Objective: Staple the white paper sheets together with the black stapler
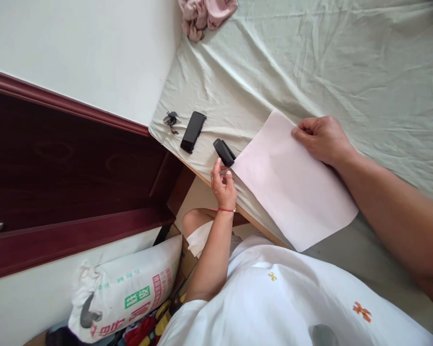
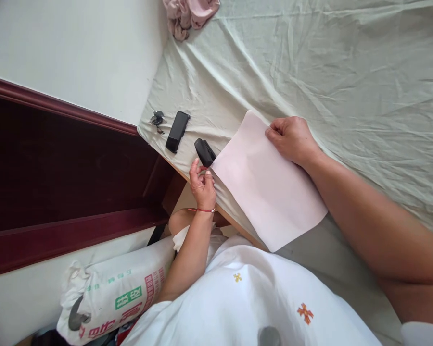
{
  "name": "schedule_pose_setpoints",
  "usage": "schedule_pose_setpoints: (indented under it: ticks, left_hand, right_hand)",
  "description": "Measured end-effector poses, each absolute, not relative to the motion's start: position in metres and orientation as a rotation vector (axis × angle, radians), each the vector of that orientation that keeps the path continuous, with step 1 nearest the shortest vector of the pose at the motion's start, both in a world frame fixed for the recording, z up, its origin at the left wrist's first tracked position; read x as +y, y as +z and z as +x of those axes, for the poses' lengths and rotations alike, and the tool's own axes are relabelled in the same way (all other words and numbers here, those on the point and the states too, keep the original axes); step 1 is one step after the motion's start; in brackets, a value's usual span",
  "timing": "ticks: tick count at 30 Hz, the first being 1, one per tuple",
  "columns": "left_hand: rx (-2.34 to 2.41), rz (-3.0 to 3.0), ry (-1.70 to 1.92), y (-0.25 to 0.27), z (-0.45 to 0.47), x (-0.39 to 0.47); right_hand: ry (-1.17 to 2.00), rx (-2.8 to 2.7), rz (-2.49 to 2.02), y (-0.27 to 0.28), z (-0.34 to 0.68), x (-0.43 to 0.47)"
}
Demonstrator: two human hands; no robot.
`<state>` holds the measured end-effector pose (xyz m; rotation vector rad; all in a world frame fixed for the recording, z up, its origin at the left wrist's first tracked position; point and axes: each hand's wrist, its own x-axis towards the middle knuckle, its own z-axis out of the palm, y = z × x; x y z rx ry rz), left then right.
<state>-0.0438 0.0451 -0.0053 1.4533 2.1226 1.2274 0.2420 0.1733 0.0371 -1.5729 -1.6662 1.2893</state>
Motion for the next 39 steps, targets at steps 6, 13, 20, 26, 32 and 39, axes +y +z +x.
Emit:
schedule_pose_setpoints:
  ticks: [6, 13, 20, 26, 32, 39]
  left_hand:
    - [2.181, 1.599, 1.127, -0.007, -0.048, 0.045]
    - [2.161, 1.446, 1.211, -0.010, -0.046, 0.045]
    - [2.255, 1.513, 1.216, -0.009, -0.045, 0.047]
    - [2.312, 1.635, 1.174, -0.006, -0.042, 0.048]
    - [2.335, 1.604, 0.926, 0.012, -0.049, 0.045]
    - [2.282, 1.482, 1.076, 0.010, -0.040, 0.047]
  right_hand:
    - [1.267, -1.638, -1.613, 0.036, 0.241, 0.176]
    - [1.294, -1.628, -1.602, 0.036, 0.241, 0.175]
    - [1.274, -1.653, -1.616, 0.035, 0.239, 0.176]
    - [1.285, -1.659, -1.637, 0.037, 0.239, 0.175]
    - [1.303, -1.676, -1.644, 0.036, 0.239, 0.175]
    - [1.269, -1.678, -1.545, 0.032, 0.240, 0.177]
